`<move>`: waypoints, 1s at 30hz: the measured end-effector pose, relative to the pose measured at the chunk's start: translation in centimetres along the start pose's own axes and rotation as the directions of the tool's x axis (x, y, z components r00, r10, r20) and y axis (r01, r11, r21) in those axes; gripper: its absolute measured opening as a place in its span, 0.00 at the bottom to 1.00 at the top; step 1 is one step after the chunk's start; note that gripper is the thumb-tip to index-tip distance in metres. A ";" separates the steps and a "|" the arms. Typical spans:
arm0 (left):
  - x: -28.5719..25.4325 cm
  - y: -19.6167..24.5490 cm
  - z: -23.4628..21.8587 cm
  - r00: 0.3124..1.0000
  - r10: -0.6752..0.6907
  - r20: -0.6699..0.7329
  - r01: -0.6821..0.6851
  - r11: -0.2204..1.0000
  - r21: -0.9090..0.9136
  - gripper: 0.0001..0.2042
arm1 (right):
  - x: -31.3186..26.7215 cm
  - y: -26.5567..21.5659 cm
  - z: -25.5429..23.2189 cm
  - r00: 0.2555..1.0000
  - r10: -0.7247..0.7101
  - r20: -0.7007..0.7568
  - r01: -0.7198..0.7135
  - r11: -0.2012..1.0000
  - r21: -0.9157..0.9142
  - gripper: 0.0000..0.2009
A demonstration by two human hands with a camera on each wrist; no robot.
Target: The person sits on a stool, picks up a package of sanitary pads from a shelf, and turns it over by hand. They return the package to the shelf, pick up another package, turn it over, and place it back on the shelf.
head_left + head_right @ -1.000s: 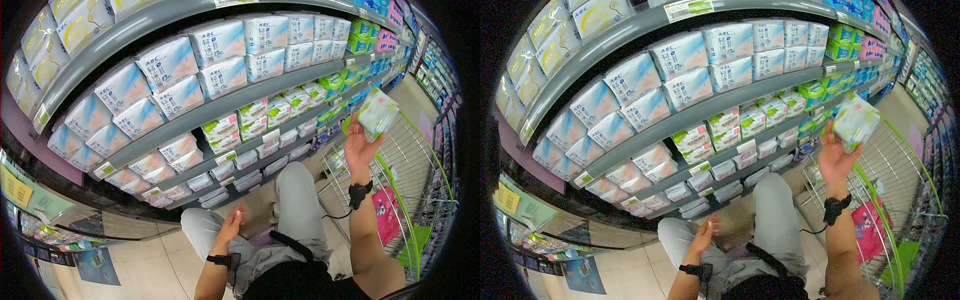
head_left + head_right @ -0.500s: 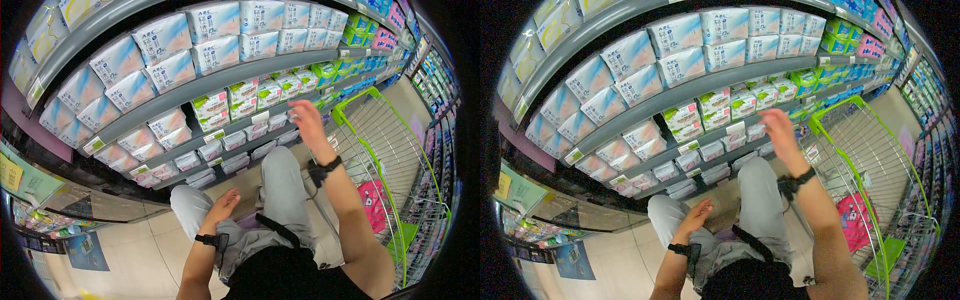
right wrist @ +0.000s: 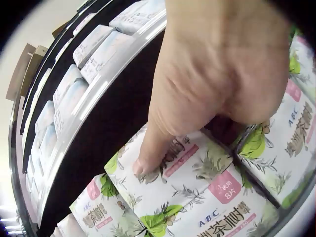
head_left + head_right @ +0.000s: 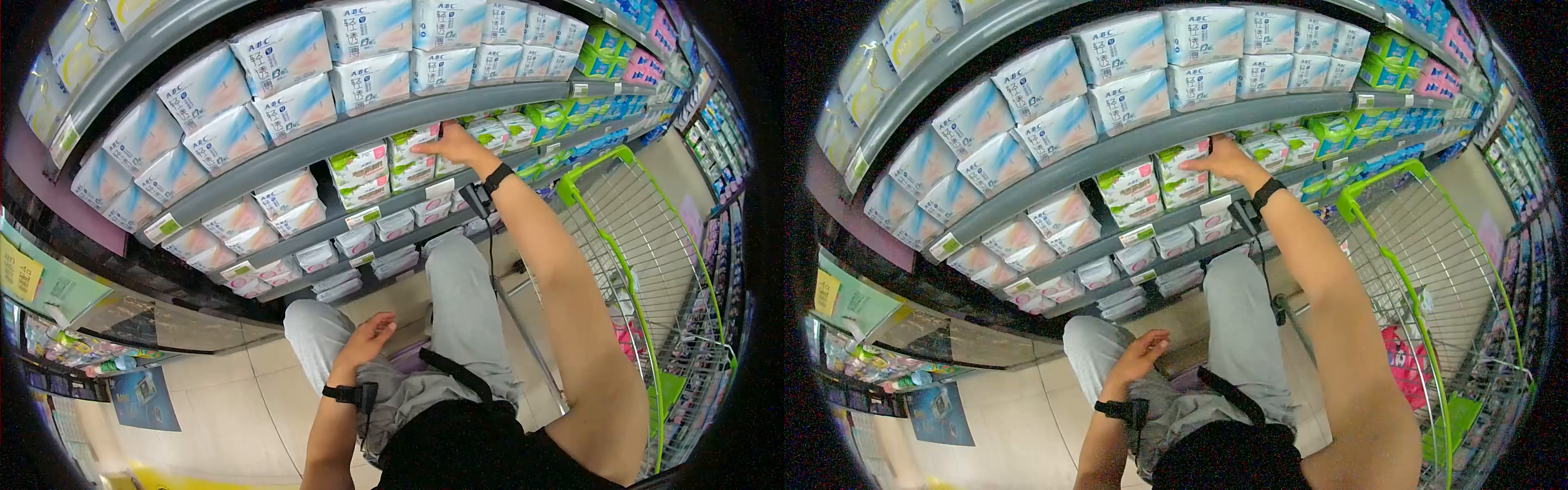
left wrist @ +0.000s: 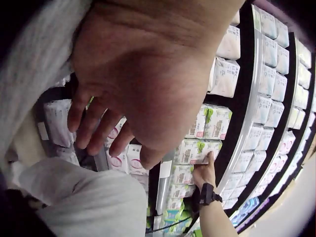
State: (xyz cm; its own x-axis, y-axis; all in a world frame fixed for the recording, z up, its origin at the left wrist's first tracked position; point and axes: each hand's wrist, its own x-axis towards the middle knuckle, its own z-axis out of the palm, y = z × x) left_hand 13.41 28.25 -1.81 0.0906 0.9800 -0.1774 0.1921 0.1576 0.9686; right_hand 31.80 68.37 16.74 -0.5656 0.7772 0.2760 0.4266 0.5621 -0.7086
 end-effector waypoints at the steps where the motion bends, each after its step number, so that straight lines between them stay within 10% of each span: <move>1: -0.1 -0.3 0.0 1.000 0.002 0.001 -0.002 1.000 -0.003 0.18 | 0.0 0.2 -0.1 1.000 -0.009 0.001 0.009 1.000 0.030 0.51; 8: -0.4 1.6 -0.2 1.000 -0.013 0.025 0.013 1.000 0.009 0.17 | -4.8 0.9 -1.6 0.976 0.073 -0.206 0.030 0.889 0.457 0.41; 12: 0.4 1.4 -0.1 0.999 -0.042 0.022 0.041 0.998 0.043 0.19 | -12.5 0.6 0.4 0.959 0.234 -0.157 0.041 0.436 0.899 0.32; 15: 1.0 2.0 0.2 0.992 0.078 -0.094 -0.084 0.994 -0.065 0.30 | -17.3 -1.6 4.0 0.999 0.036 -0.016 0.007 0.226 0.974 0.30; 20: 2.0 3.5 0.6 0.888 0.343 -0.307 -0.429 0.858 -0.282 0.50 | -22.1 -4.3 14.0 0.957 0.068 0.280 -0.250 0.680 0.689 0.21; 23: 1.5 3.5 0.7 0.913 0.202 -0.354 -0.310 0.909 -0.279 0.46 | -23.4 -6.0 17.6 0.818 0.278 0.503 -0.574 0.352 0.739 0.20; 26: 0.9 2.6 0.2 0.918 0.121 -0.377 -0.227 0.942 -0.249 0.41 | -23.6 -2.7 19.7 0.827 0.143 0.544 -0.562 0.196 0.803 0.23; 30: 1.0 0.8 -0.5 0.914 -0.049 -0.404 -0.086 0.946 -0.312 0.37 | -24.6 -2.2 16.2 0.797 0.060 0.601 -0.555 0.464 0.691 0.31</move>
State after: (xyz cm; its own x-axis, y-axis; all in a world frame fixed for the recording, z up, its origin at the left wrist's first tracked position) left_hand 13.18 29.42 -1.16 -0.3211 0.9367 -0.1398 -0.1308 0.1023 0.9861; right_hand 33.35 43.44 0.96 -0.8495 0.4830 -0.2125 0.0244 -0.3663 -0.9302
